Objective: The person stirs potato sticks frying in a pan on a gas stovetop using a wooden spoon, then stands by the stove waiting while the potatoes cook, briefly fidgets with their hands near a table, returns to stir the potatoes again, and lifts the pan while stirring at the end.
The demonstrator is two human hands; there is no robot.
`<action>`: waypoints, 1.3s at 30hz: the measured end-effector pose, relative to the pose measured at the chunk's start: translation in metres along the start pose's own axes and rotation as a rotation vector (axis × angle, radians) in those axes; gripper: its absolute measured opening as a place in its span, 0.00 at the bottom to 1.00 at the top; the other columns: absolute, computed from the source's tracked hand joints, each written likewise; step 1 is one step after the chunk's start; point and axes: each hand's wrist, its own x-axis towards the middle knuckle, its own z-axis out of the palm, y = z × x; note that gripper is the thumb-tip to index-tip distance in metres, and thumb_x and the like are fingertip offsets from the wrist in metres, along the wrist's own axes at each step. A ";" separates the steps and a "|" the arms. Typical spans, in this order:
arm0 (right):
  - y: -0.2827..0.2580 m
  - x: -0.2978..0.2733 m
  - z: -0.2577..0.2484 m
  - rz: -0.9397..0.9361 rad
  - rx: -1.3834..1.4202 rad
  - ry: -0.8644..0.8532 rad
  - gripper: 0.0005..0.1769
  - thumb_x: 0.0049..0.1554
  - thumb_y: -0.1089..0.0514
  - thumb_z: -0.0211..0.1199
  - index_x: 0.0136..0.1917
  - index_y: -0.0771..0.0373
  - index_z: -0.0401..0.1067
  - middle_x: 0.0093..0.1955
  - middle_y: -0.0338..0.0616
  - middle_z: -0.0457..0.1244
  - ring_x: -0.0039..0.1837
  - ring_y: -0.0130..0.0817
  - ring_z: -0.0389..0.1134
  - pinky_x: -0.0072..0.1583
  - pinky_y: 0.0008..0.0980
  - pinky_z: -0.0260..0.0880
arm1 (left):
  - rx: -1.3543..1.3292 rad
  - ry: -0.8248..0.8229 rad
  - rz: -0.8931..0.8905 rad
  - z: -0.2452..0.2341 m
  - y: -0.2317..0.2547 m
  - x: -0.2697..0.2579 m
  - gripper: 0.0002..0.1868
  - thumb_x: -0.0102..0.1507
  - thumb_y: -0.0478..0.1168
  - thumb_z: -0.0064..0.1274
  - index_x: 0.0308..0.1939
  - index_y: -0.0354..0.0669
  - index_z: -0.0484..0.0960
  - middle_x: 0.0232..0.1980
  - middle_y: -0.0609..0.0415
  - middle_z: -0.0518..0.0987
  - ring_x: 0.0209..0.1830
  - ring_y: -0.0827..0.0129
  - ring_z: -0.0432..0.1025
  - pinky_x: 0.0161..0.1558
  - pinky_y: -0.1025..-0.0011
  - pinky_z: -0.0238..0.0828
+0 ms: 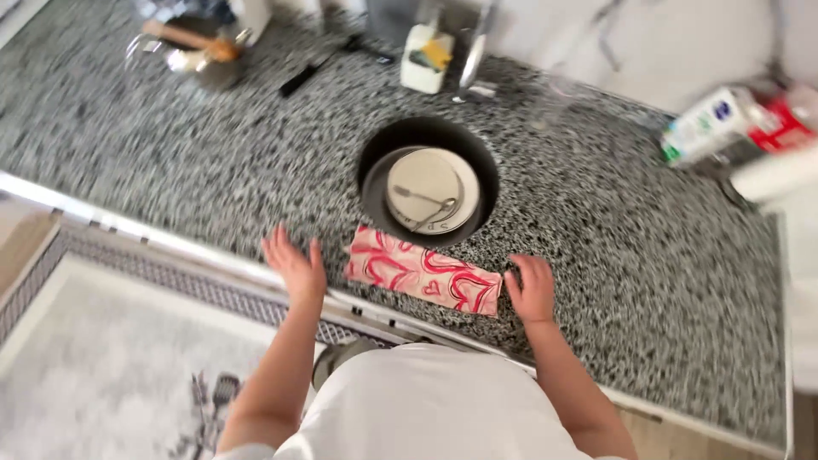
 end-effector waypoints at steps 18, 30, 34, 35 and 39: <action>0.043 0.009 0.013 -0.215 -0.025 0.016 0.21 0.64 0.47 0.57 0.66 0.60 0.70 0.65 0.47 0.65 0.69 0.50 0.62 0.73 0.51 0.54 | 0.274 0.055 -0.061 0.013 0.018 0.000 0.31 0.68 0.53 0.54 0.69 0.40 0.69 0.71 0.43 0.69 0.75 0.43 0.56 0.74 0.50 0.52; 0.052 0.014 0.011 -0.166 -0.011 0.009 0.20 0.67 0.45 0.55 0.65 0.59 0.70 0.63 0.47 0.65 0.67 0.51 0.63 0.70 0.52 0.58 | 0.296 0.076 -0.065 0.026 0.009 -0.004 0.34 0.62 0.51 0.60 0.65 0.34 0.70 0.68 0.38 0.70 0.72 0.41 0.58 0.71 0.50 0.56; 0.049 0.017 0.018 -0.148 -0.046 0.027 0.20 0.67 0.46 0.55 0.65 0.60 0.71 0.62 0.48 0.66 0.66 0.51 0.64 0.68 0.53 0.59 | 0.279 0.052 -0.059 0.024 0.008 0.006 0.33 0.61 0.51 0.60 0.64 0.35 0.72 0.68 0.40 0.70 0.73 0.42 0.57 0.74 0.52 0.54; 0.051 0.013 0.016 -0.142 -0.067 0.024 0.20 0.68 0.45 0.55 0.65 0.60 0.71 0.62 0.48 0.66 0.66 0.51 0.64 0.67 0.53 0.59 | 0.283 0.032 -0.056 0.026 0.007 0.002 0.33 0.60 0.51 0.60 0.63 0.35 0.72 0.68 0.40 0.70 0.74 0.42 0.56 0.75 0.51 0.53; 0.042 0.021 0.019 -0.146 -0.187 0.010 0.20 0.65 0.45 0.58 0.63 0.59 0.72 0.61 0.48 0.67 0.65 0.52 0.65 0.67 0.52 0.61 | 0.363 0.048 -0.020 0.025 0.009 0.001 0.34 0.61 0.53 0.60 0.64 0.35 0.72 0.69 0.40 0.70 0.76 0.42 0.54 0.77 0.46 0.45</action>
